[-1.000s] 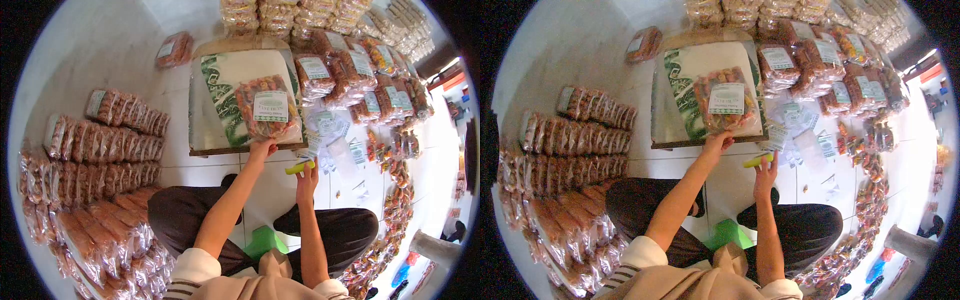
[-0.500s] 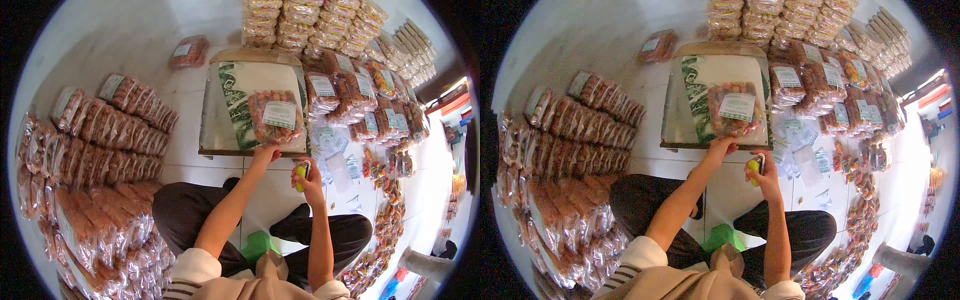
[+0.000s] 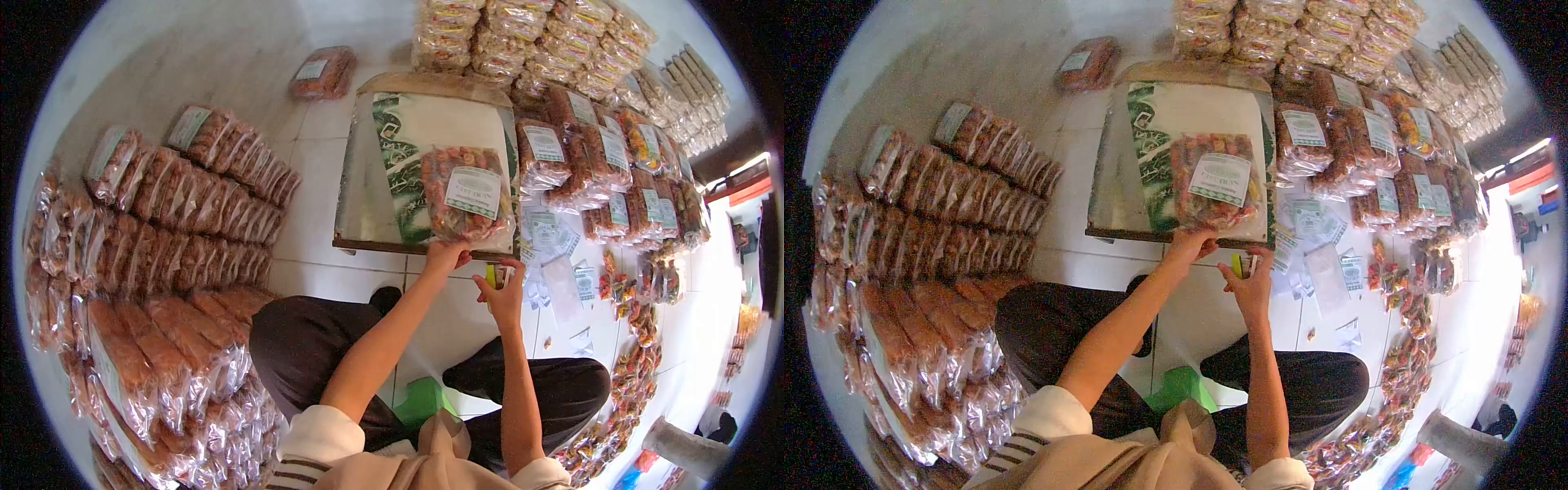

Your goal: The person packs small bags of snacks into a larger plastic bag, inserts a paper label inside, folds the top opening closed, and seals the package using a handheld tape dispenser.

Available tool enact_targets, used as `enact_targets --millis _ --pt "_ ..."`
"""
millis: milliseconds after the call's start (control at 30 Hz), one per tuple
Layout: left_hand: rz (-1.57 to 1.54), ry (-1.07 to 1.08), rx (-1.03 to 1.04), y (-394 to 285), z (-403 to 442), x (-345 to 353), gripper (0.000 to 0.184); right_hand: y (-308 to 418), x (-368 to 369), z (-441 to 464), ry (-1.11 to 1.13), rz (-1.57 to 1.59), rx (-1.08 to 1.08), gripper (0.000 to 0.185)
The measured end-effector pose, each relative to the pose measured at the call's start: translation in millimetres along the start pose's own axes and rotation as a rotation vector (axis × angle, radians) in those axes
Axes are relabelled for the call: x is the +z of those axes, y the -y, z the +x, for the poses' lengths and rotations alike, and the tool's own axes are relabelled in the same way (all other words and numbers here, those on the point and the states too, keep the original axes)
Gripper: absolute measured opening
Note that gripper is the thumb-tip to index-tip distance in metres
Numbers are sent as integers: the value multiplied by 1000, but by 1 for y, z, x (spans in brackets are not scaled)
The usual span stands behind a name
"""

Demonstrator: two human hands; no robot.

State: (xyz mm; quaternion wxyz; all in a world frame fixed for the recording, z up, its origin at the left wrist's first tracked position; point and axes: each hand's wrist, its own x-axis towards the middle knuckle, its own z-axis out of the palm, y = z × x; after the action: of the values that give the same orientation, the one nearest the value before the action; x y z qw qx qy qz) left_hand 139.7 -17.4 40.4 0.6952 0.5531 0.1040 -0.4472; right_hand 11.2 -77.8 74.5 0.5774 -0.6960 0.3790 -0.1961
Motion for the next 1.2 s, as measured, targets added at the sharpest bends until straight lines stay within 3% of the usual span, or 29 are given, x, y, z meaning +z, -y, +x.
enact_targets --millis 133,233,333,633,700,833,900,1200 --pt "-31 6 10 5 3 0 13 -11 3 4 -37 22 78 42" --pt "-37 8 9 4 2 1 13 -14 -1 10 112 132 136 43" --pt "-45 7 20 3 0 2 12 -13 -1 11 85 190 239 36" --pt "-48 22 79 7 1 5 15 -16 -3 19 237 664 494 34" --pt "-27 6 80 4 0 7 15 -13 -3 21 205 766 591 26" --pt "-21 -8 110 7 1 7 16 -3 -1 25 212 762 592 28" --pt "-48 6 148 9 1 8 18 1 1 29 277 758 519 40" --pt "36 31 133 14 11 7 23 7 6 44 260 728 474 29"
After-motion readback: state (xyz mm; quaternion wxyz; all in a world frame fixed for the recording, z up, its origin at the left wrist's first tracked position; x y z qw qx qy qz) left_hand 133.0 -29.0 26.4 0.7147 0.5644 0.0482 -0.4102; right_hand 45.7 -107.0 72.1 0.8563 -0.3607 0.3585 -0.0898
